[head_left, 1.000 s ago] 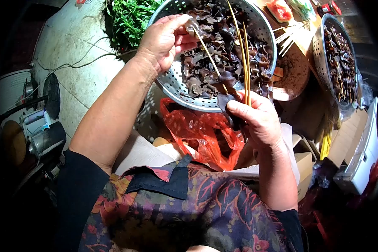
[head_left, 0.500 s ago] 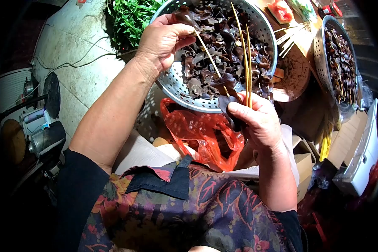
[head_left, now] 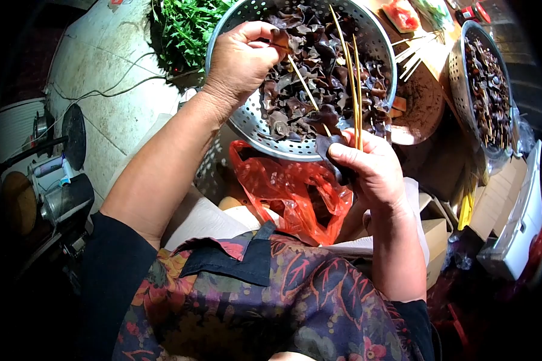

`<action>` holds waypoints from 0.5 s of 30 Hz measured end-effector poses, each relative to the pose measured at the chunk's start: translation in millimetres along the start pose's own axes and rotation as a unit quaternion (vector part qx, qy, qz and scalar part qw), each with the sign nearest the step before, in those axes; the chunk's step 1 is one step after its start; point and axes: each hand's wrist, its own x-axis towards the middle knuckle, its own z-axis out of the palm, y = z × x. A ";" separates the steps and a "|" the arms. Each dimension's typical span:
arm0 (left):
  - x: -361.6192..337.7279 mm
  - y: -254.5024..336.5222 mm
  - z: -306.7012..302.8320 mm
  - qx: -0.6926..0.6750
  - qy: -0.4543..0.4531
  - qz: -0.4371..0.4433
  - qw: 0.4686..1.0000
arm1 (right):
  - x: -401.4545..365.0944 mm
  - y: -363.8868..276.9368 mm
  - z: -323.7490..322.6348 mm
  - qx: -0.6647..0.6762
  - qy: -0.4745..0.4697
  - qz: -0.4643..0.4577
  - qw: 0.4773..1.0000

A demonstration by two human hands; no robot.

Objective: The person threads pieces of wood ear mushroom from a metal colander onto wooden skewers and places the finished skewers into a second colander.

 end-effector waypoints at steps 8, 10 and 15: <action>6.2 9.4 -5.6 -0.257 0.042 -0.197 0.945 | -1.5 2.5 0.1 -0.044 0.005 -0.032 0.999; 6.4 9.9 -7.0 -0.312 0.033 -0.246 0.917 | -1.7 3.2 -0.2 -0.061 0.007 -0.034 0.998; 8.5 5.5 -10.4 -0.326 0.033 -0.279 0.903 | -2.3 4.9 1.8 -0.094 0.017 -0.042 0.995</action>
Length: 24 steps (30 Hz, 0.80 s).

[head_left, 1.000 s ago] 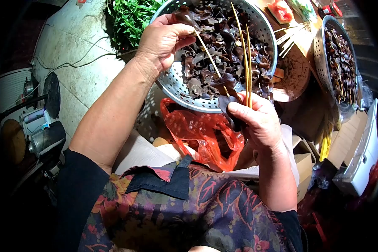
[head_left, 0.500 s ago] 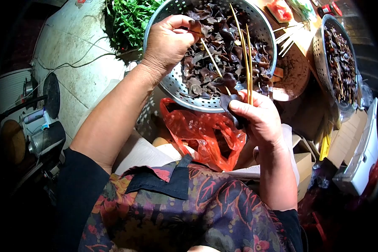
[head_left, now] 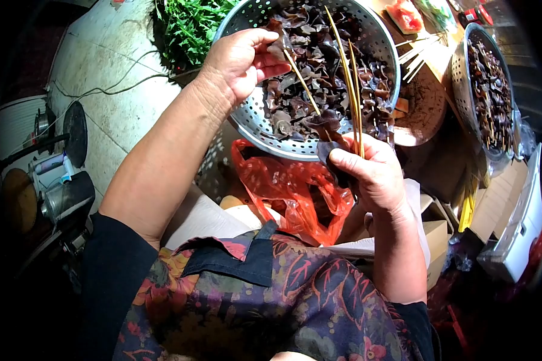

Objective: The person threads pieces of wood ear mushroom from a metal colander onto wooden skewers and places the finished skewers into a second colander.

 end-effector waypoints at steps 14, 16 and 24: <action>-7.7 -3.4 9.5 0.212 -0.023 0.070 0.974 | 0.3 1.4 -4.0 0.020 -0.004 0.001 1.000; -6.2 -3.5 7.1 0.243 -0.034 0.090 0.965 | -0.5 -0.2 -2.0 0.025 -0.002 0.002 1.000; -9.6 -5.2 11.3 0.262 -0.038 0.083 0.961 | 4.1 3.8 -5.3 0.028 -0.001 -0.006 1.000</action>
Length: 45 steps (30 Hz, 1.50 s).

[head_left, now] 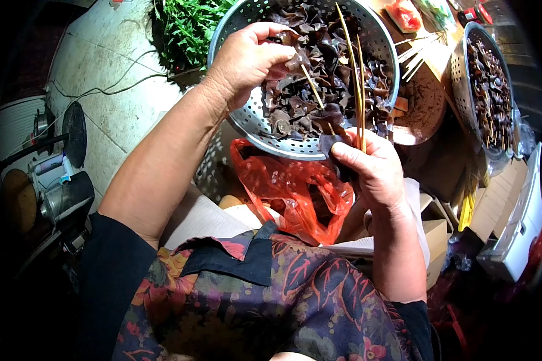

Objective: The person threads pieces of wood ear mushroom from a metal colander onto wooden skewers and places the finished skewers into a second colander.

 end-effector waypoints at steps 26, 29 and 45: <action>-3.9 2.5 1.9 -0.253 -0.022 -0.142 0.957 | -1.0 1.2 6.2 -0.015 0.028 -0.029 0.999; -9.0 0.8 10.2 -0.242 -0.023 -0.158 0.957 | 1.7 0.9 2.1 0.023 -0.005 -0.026 0.999; -24.6 -3.0 28.0 -0.219 -0.033 -0.160 0.962 | 2.4 0.8 7.6 0.132 0.005 0.012 0.991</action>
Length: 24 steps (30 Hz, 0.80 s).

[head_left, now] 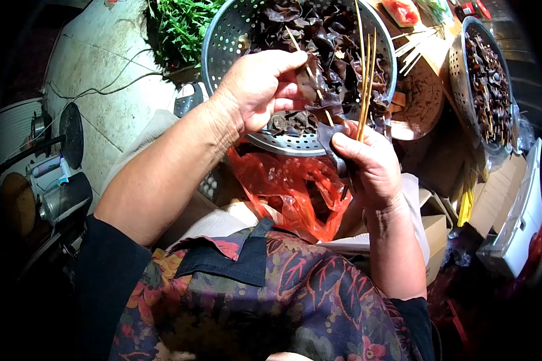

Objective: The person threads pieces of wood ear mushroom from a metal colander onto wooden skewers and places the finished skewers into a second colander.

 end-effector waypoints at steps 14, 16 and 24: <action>29.0 14.7 -40.5 0.342 0.054 0.076 0.935 | -1.6 -13.1 -1.8 0.007 0.020 -0.037 0.999; 26.7 8.9 -38.4 0.556 0.020 -0.035 0.830 | -1.7 -12.2 -2.0 0.014 0.030 -0.042 0.999; 18.6 -27.4 -30.6 0.776 -0.063 0.017 0.628 | -2.8 -10.2 -1.1 -0.015 0.028 -0.035 0.999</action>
